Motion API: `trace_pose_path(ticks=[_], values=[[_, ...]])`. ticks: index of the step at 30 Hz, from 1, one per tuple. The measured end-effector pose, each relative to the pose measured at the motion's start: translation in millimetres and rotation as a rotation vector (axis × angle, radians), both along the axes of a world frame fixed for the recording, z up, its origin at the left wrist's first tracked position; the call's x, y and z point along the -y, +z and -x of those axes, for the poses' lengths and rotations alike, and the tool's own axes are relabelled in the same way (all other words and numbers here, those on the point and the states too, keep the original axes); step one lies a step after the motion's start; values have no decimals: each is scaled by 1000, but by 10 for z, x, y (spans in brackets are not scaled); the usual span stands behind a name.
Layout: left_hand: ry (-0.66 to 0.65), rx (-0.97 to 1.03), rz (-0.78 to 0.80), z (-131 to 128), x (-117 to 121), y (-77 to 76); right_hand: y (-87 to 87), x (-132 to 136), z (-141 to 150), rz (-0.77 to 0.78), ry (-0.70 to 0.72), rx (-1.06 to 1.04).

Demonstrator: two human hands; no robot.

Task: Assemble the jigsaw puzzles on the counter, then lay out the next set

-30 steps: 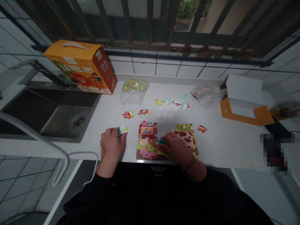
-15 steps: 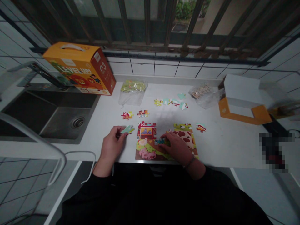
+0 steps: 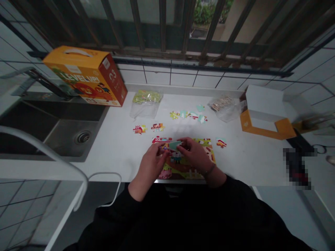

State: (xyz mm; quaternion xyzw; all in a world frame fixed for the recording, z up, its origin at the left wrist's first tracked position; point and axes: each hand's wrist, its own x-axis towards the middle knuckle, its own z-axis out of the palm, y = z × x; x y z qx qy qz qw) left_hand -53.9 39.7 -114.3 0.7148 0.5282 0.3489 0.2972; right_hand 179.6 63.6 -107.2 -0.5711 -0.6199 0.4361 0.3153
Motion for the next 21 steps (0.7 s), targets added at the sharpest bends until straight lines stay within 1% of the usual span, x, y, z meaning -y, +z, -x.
trace_pose_path(ticks=[2,4,6,8,12,16,19,21], values=[[-57,-150,-140,18,12,-107,-39,-129,-56,58,-47,5],[-141,-258,-223,44,36,-220,-71,-235,-86,108,-59,46],[-197,-322,-252,60,63,-306,-99,-311,-82,116,-70,117],[-208,-355,-259,60,82,-350,-129,-359,-58,92,-87,185],[-199,-369,-259,43,83,-348,-170,-395,-6,46,-96,286],[-196,-368,-257,37,73,-328,-155,-390,-2,31,-85,350],[-189,-380,-253,37,73,-329,-137,-402,-43,33,-77,334],[-193,-381,-251,36,75,-332,-133,-440,-76,40,-90,284]])
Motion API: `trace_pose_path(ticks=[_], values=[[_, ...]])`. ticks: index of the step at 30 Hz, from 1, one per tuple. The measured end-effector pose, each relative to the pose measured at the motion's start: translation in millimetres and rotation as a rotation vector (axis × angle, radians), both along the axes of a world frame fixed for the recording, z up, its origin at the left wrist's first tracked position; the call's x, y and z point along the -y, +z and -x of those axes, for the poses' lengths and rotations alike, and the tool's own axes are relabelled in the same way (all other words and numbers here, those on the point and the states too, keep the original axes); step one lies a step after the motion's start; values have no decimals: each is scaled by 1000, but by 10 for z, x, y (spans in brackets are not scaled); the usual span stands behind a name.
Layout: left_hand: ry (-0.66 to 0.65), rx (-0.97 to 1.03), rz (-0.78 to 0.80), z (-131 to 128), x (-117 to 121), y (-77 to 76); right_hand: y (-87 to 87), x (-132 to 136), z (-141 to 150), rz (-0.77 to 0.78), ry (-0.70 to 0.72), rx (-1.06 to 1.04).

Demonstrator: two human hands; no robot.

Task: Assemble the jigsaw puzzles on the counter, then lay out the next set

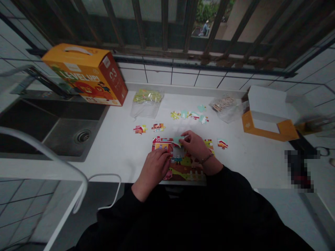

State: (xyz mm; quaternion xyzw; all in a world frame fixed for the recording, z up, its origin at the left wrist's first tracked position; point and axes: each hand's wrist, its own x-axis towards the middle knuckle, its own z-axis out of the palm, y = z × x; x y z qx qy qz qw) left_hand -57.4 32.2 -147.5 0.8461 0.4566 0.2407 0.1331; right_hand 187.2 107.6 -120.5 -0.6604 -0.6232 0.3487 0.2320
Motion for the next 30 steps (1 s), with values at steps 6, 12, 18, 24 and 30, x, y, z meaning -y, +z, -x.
trace_pose_path(ticks=[6,12,18,24,30], values=[[2,5,-3,-8,2,28,-3,-272,150,-24,18,-133],[-4,7,-5,-13,13,40,-51,-533,487,-35,134,-49],[-8,30,-15,-3,18,39,-55,-571,453,-85,161,95],[-6,22,-12,-7,9,14,-2,-511,414,-92,195,177],[6,26,-20,-13,15,4,-11,-482,455,-106,206,233]])
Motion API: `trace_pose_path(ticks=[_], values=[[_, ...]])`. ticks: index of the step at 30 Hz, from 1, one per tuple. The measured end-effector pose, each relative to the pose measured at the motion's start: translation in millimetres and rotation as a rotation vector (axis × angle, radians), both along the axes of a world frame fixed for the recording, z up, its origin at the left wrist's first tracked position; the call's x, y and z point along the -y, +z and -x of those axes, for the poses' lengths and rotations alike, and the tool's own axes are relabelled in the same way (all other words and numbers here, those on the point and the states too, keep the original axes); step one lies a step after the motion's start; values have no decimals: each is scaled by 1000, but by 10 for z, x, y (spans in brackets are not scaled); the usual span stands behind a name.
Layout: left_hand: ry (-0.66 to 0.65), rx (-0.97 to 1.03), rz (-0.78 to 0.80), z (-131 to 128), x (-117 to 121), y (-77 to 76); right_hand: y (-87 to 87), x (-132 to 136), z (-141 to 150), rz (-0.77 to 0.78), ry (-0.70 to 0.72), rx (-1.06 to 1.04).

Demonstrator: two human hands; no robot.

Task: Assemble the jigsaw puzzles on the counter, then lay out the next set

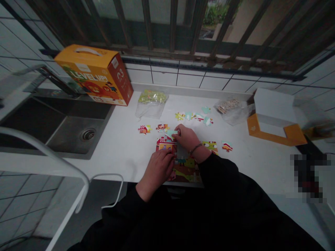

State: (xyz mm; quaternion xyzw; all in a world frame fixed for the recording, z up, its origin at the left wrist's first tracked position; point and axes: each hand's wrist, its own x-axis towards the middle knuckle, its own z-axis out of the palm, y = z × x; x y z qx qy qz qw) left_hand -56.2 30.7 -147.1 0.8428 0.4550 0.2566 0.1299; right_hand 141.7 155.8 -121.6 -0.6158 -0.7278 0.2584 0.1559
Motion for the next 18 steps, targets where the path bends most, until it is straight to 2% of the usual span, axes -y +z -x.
trace_pose_path(ticks=[7,18], values=[[-10,-5,-10,3,-4,21,-36,8,-2,-109,33,71],[-4,-4,-8,-2,0,31,-63,47,0,-104,72,67]])
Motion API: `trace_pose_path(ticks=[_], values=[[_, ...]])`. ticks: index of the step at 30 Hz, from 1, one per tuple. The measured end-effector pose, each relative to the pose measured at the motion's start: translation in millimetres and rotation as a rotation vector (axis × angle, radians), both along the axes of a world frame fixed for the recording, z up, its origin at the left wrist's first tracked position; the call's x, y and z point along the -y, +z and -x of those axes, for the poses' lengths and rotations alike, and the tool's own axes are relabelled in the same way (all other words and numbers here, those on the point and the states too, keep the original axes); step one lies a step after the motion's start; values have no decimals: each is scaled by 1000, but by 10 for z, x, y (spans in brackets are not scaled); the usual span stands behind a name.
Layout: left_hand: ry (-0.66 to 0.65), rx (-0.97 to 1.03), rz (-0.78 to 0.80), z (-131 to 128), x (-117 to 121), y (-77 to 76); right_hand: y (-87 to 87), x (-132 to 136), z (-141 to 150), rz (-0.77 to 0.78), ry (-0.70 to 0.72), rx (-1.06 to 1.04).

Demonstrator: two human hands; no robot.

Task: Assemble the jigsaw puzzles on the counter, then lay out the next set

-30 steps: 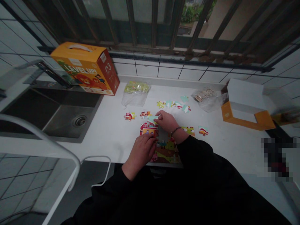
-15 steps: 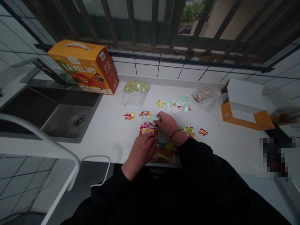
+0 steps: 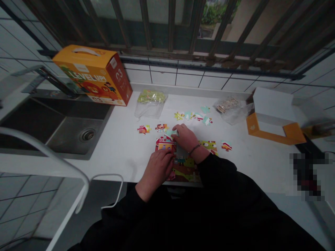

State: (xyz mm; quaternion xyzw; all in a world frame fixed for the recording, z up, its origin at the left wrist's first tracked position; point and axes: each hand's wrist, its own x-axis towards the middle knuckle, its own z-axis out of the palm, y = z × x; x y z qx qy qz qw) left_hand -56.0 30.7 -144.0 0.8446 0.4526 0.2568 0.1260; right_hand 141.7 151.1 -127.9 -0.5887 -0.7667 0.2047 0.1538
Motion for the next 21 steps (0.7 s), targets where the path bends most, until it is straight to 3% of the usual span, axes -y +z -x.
trace_pose_path(ticks=[12,21], values=[[12,-3,-9,2,3,-15,-23,-123,-41,26,33,-76],[52,-45,-25,-19,3,31,-63,-289,-159,241,51,-354]])
